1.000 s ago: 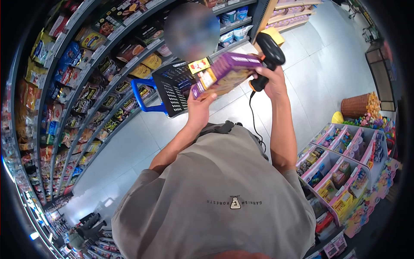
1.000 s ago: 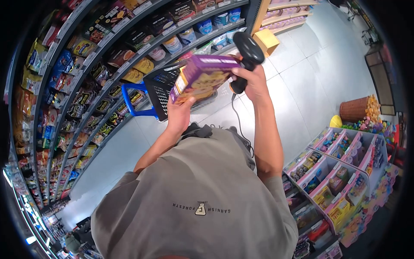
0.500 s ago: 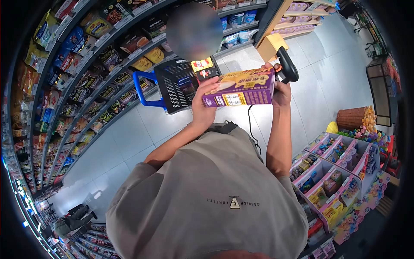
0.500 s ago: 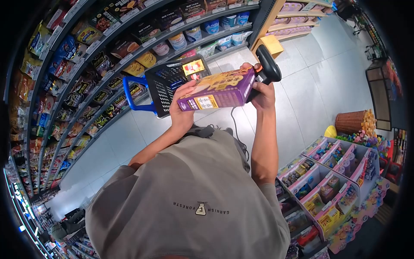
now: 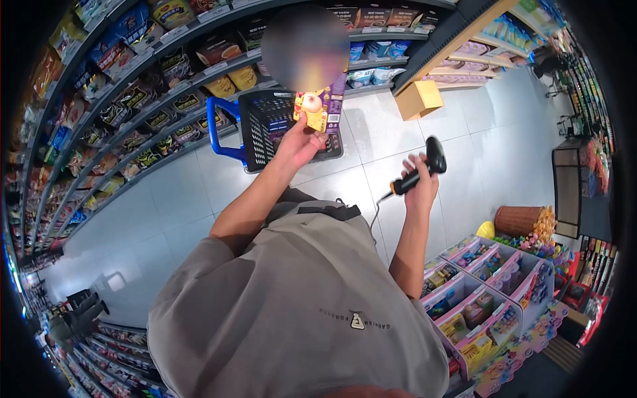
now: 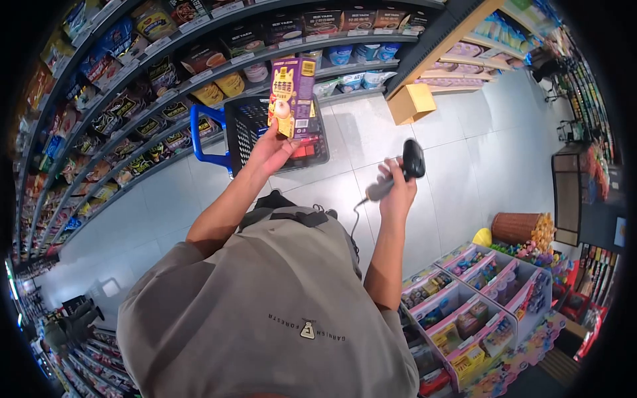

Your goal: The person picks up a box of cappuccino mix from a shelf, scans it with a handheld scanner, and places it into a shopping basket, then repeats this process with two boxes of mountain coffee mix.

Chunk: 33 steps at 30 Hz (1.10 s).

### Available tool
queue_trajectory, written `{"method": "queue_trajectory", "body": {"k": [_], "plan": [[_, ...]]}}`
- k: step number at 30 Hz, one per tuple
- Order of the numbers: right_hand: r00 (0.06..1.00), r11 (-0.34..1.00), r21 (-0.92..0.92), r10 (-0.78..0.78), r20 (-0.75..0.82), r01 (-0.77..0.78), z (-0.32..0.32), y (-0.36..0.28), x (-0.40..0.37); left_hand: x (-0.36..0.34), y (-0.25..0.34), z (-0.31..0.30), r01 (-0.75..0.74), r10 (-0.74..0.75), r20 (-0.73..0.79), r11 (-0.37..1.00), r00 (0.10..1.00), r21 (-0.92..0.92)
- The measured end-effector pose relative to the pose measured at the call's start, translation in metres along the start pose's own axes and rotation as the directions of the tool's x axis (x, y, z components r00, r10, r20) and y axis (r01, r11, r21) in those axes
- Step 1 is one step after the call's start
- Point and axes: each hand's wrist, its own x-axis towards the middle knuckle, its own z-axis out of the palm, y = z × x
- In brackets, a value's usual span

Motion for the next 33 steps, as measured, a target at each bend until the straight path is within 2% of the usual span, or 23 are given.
{"method": "queue_trajectory", "body": {"k": [3, 6, 9, 10, 12, 16, 20, 26, 33], "plan": [[0.998, 0.997, -0.057, 0.055, -0.023, -0.056, -0.041, 0.01, -0.004, -0.002, 0.01, -0.007, -0.011, 0.012, 0.029, 0.999, 0.999, -0.047], [0.995, 0.989, -0.119, 0.089, -0.032, -0.092, -0.055, -0.007, -0.028, -0.001, 0.015, -0.015, -0.056, 0.061, 0.048, 0.993, 0.997, -0.1], [0.991, 0.983, -0.182, 0.052, 0.121, -0.029, -0.049, -0.039, -0.061, 0.007, 0.021, -0.025, -0.076, 0.084, 0.072, 0.991, 0.994, -0.114], [0.991, 0.982, -0.186, 0.051, 0.122, -0.028, -0.04, -0.05, -0.075, 0.009, 0.023, -0.024, -0.097, 0.099, 0.026, 0.991, 0.995, -0.087], [0.936, 0.977, -0.211, 0.053, 0.348, 0.023, -0.027, -0.067, -0.102, 0.011, 0.023, -0.022, -0.106, 0.105, -0.017, 0.992, 0.994, -0.061], [0.808, 0.921, -0.385, 0.275, 0.52, -0.066, 0.006, -0.076, -0.154, 0.012, 0.021, -0.019, -0.125, 0.125, -0.008, 0.992, 0.992, -0.031], [0.763, 0.854, -0.52, 0.348, 0.545, -0.019, 0.022, -0.062, -0.165, 0.015, 0.016, -0.027, -0.086, 0.087, 0.017, 0.996, 0.996, -0.026], [0.733, 0.843, -0.537, 0.381, 0.563, -0.026, 0.021, -0.06, -0.157, 0.01, 0.011, -0.018, -0.065, 0.065, 0.01, 0.998, 0.998, 0.009], [0.746, 0.832, -0.554, 0.383, 0.544, -0.024, 0.027, -0.063, -0.16, 0.012, 0.014, -0.023, -0.031, 0.038, 0.083, 0.997, 0.996, -0.074]]}}
